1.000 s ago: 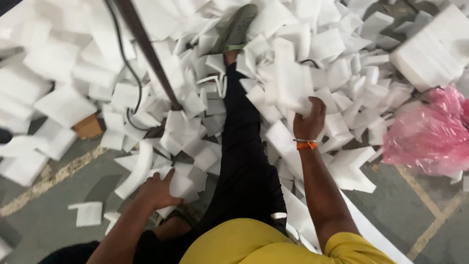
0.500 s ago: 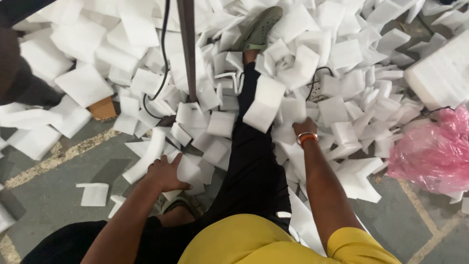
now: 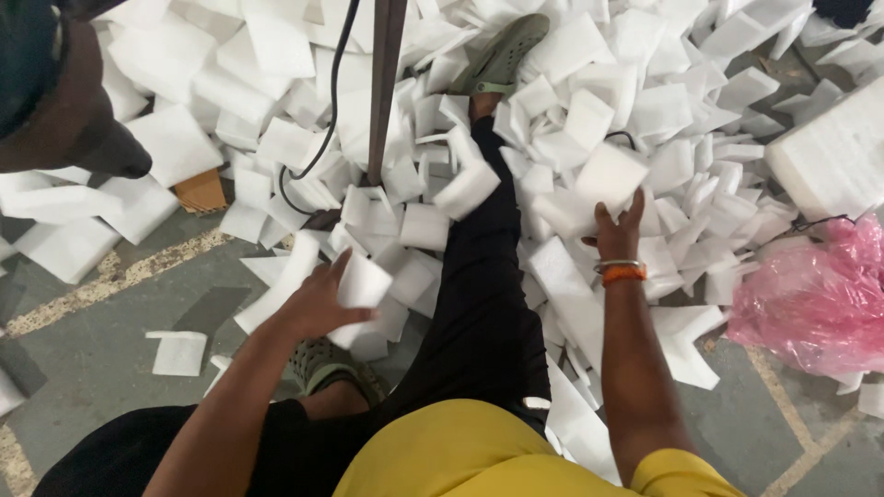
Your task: The person sits on the floor and repeatedly picks up white foam blocks, holding them under a stationary heat gun to warm them. The person rotates the foam to expose different sides to the heat and then places the blocks back onto the floor.
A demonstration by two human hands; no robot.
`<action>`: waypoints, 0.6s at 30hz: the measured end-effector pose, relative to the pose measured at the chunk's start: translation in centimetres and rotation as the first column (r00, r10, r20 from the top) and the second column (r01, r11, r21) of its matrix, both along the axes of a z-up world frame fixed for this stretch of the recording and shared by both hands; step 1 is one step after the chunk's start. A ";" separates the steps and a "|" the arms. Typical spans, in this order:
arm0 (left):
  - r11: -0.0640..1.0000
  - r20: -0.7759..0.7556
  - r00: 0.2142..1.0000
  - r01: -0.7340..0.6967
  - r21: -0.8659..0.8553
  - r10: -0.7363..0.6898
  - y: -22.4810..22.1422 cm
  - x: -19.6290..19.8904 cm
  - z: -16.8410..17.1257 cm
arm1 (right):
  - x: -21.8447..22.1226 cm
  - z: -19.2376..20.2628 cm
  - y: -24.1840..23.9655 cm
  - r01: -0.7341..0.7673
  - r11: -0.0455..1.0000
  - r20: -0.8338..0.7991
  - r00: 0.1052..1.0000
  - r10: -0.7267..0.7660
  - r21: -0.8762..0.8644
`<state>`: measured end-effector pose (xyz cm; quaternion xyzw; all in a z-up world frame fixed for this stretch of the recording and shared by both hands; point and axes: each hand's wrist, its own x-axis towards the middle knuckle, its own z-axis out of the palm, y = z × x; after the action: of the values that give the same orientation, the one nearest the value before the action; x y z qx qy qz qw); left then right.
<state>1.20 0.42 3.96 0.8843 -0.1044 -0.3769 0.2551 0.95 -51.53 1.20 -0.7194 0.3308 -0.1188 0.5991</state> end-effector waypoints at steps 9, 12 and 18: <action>0.494 -0.227 0.880 -0.430 -0.755 0.418 -2.3 -0.1 -2.5 | 0.4 1.5 11.7 -0.511 0.859 0.305 0.819 0.487 0.000; 0.463 -0.189 0.850 -0.439 -0.770 0.492 -3.2 -0.9 -3.7 | -0.1 0.7 16.8 -0.522 0.657 0.168 0.699 0.695 -0.545; -0.066 -0.600 0.745 -0.610 -0.790 0.292 -1.9 -3.4 -2.4 | -2.6 5.4 18.8 -0.901 0.430 0.030 0.429 0.903 -0.052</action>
<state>-2.17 -1.45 1.54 0.4177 0.0132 -0.2086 0.8842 -1.68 -32.71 6.61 -0.7899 -0.1219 0.1956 0.5683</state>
